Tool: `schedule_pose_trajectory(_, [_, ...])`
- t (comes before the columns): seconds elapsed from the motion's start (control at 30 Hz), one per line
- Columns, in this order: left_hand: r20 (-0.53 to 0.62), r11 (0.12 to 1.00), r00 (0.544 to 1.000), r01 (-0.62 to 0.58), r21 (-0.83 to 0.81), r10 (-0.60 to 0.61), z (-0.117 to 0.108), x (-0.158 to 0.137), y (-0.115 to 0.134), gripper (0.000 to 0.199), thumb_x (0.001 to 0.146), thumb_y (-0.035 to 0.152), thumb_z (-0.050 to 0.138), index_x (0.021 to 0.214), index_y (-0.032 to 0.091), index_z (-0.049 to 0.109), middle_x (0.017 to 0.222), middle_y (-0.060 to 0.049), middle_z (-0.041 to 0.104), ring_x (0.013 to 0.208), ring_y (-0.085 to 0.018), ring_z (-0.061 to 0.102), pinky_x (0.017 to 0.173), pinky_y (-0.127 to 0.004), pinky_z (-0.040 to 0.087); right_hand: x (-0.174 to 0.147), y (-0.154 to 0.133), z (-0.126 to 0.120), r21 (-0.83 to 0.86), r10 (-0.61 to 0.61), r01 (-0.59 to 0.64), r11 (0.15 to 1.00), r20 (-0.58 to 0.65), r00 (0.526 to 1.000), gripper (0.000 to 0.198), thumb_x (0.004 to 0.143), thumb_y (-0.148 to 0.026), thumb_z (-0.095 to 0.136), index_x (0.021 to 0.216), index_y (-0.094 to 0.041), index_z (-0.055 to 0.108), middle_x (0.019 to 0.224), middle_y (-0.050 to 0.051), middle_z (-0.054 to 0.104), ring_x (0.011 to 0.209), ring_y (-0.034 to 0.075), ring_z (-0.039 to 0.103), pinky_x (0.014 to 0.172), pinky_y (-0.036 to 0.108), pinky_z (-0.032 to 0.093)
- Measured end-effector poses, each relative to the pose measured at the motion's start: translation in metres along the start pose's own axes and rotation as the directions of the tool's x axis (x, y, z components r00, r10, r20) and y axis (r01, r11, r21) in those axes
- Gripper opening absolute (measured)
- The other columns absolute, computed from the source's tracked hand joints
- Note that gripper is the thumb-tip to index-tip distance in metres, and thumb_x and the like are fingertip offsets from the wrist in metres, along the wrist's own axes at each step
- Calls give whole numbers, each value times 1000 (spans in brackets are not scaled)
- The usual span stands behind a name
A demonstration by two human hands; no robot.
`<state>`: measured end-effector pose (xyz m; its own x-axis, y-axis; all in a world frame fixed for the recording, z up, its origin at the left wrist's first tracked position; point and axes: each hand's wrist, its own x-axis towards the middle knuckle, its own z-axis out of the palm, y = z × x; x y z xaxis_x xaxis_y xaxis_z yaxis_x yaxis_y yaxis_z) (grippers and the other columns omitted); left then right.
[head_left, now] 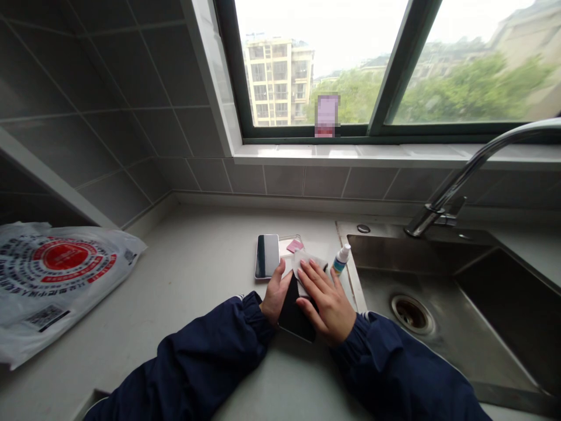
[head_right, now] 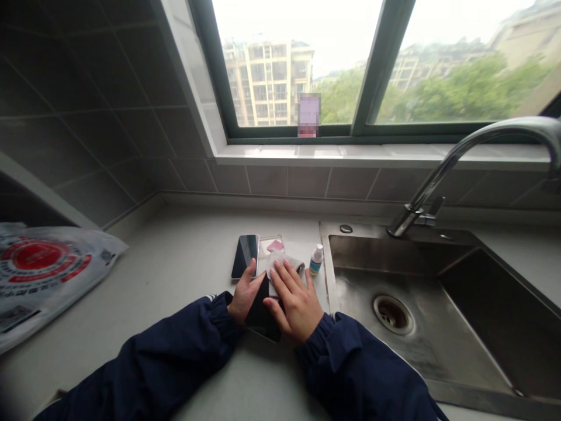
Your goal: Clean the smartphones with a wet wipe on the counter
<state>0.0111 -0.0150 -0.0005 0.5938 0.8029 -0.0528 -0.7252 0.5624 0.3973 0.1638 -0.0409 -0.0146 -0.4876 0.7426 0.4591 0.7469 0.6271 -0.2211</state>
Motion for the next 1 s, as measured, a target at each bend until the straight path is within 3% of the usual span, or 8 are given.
schedule_pose_trajectory(0.27, [-11, 1000, 1000, 24, -3, -24, 1, 0, 1, 72, 97, 57, 27, 146, 6, 40, 134, -18, 60, 134, -30, 48, 118, -41, 24, 0, 0, 0, 19, 1, -1, 1000, -6, 1000, 54, 100, -35, 41, 150, -16, 36, 156, 13, 35, 146, 31, 29, 112, 61, 30])
schedule_pose_trajectory(0.43, [-31, 999, 998, 46, 5, -46, 0, -1, 2, 72, 96, 59, 28, 143, 8, 45, 126, -18, 65, 129, -30, 53, 115, -43, 28, 0, -2, -5, 55, -20, 22, 998, -40, 999, 49, 98, -35, 46, 145, -19, 45, 149, 13, 46, 142, 31, 38, 118, 63, 12])
schedule_pose_trajectory(0.6, [-114, 996, 989, 93, -10, -94, 1, -6, 2, 91, 87, 74, 33, 133, -2, 53, 115, -23, 68, 119, -33, 60, 111, -42, 34, -1, -16, -11, 252, -198, 217, 943, -98, 975, 35, 94, -37, 53, 125, -22, 62, 130, 8, 66, 132, 27, 51, 121, 58, 2])
schedule_pose_trajectory(0.7, [-182, 986, 970, 167, 1, -164, 5, -9, 4, 105, 80, 84, 31, 129, -7, 54, 112, -27, 68, 113, -36, 63, 109, -43, 37, -1, -22, -13, 323, -263, 299, 898, -151, 953, 30, 93, -37, 54, 116, -21, 66, 116, 6, 73, 125, 26, 58, 122, 55, 6])
schedule_pose_trajectory(0.77, [-204, 988, 968, 152, 16, -146, 6, -10, 6, 106, 80, 85, 29, 129, -6, 54, 113, -27, 68, 108, -35, 65, 107, -43, 38, -1, -24, -15, 331, -277, 322, 887, -176, 945, 27, 92, -35, 54, 111, -22, 68, 111, 5, 75, 121, 24, 61, 122, 53, 12])
schedule_pose_trajectory(1.0, [-112, 995, 989, 96, 11, -94, 0, -6, 8, 99, 84, 78, 32, 138, -4, 45, 113, -26, 68, 104, -33, 66, 107, -44, 37, 0, -24, -16, 351, -231, 304, 886, -234, 944, 19, 93, -27, 52, 98, -25, 70, 102, 2, 77, 108, 19, 68, 118, 46, 28])
